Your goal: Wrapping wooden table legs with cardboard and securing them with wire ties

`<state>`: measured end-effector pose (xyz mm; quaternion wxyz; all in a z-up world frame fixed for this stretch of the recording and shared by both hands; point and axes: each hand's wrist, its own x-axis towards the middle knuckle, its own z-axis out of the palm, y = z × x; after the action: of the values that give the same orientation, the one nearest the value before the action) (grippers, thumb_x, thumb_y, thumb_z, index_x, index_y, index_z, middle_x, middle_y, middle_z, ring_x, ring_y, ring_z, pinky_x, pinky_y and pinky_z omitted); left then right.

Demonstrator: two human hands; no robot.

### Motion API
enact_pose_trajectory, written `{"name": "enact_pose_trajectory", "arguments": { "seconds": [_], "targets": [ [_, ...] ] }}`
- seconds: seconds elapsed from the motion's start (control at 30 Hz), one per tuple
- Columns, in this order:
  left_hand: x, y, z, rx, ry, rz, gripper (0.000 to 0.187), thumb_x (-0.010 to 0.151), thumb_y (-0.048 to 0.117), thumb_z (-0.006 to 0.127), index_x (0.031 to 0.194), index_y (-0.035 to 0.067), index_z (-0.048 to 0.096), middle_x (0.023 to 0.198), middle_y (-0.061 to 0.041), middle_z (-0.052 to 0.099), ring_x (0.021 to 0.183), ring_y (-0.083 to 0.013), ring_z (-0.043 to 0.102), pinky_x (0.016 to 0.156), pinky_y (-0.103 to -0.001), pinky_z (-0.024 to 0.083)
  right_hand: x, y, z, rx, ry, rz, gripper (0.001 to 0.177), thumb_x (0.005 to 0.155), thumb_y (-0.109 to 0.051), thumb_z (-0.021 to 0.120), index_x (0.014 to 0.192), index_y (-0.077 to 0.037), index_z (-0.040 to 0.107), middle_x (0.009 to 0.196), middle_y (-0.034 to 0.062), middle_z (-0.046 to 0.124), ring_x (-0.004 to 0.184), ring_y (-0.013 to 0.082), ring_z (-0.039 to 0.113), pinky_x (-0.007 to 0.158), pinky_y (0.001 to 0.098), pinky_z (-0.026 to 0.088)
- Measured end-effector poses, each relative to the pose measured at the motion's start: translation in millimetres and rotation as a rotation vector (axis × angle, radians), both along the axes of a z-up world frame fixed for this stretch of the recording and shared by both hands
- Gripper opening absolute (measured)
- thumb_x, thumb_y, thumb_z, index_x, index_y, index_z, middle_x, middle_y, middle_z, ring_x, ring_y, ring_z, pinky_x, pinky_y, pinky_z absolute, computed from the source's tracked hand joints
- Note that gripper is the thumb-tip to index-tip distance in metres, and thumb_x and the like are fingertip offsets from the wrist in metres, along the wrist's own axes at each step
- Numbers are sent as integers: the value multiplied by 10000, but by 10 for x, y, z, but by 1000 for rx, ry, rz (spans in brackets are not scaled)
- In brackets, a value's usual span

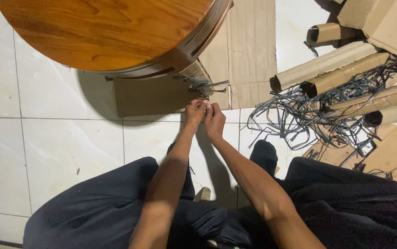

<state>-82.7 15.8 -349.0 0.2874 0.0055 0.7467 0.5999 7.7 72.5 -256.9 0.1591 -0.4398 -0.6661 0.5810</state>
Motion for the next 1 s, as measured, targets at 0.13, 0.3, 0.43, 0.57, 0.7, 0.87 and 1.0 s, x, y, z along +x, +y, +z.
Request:
{"name": "enact_pose_trajectory", "arguments": {
  "seconds": [0.13, 0.3, 0.43, 0.57, 0.7, 0.87, 1.0],
  "targets": [
    [-38, -4, 164, -89, -21, 71, 210, 866, 272, 783, 897, 67, 746, 727, -9, 670, 657, -99, 572, 597, -272, 497, 97, -95, 87, 272, 41, 151, 273, 1102, -231, 442, 914, -79, 568, 710, 180, 622, 665, 355, 646, 625, 441, 511],
    [-118, -2, 169, -112, -35, 121, 223, 797, 327, 821, 705, 149, 724, 578, 39, 585, 546, -65, 517, 517, -258, 417, 87, -185, -16, 319, 20, 211, 280, 1122, -229, 423, 932, -84, 569, 714, 107, 601, 642, 258, 620, 609, 363, 505],
    [-62, 54, 643, 30, -170, 145, 188, 833, 235, 802, 738, 140, 671, 599, 40, 582, 519, -38, 506, 518, -187, 418, 53, -93, 93, 297, 75, 163, 236, 1104, -210, 457, 936, -95, 579, 719, 116, 635, 649, 295, 648, 605, 388, 513],
    [16, 107, 948, 159, -267, 154, 183, 863, 233, 818, 878, 92, 702, 713, 36, 625, 529, -8, 480, 512, -143, 415, -44, 92, 135, 271, 107, -23, 262, 1107, -255, 443, 924, -114, 565, 691, 120, 626, 630, 303, 629, 594, 397, 498],
    [-57, 48, 532, 101, -249, 117, 142, 856, 197, 819, 838, 93, 725, 665, 50, 615, 517, 8, 498, 478, -135, 401, -165, 248, 170, 269, 125, -109, 247, 1075, -257, 488, 903, -113, 592, 672, 131, 647, 634, 342, 640, 600, 433, 496],
    [-66, 44, 602, 30, -215, 25, 229, 784, 225, 902, 863, 81, 742, 643, 27, 628, 505, -12, 513, 493, -166, 427, -249, 285, 208, 178, 124, -172, 195, 988, -144, 576, 834, -39, 632, 697, 213, 658, 667, 353, 651, 618, 424, 498],
    [-90, 28, 694, -14, -183, 44, 204, 797, 183, 884, 796, 47, 732, 627, 12, 626, 525, -16, 490, 508, -165, 396, -251, 237, 189, 147, 123, -152, 212, 995, -165, 570, 852, -24, 641, 742, 227, 661, 694, 344, 651, 640, 435, 500]
  ]
}}
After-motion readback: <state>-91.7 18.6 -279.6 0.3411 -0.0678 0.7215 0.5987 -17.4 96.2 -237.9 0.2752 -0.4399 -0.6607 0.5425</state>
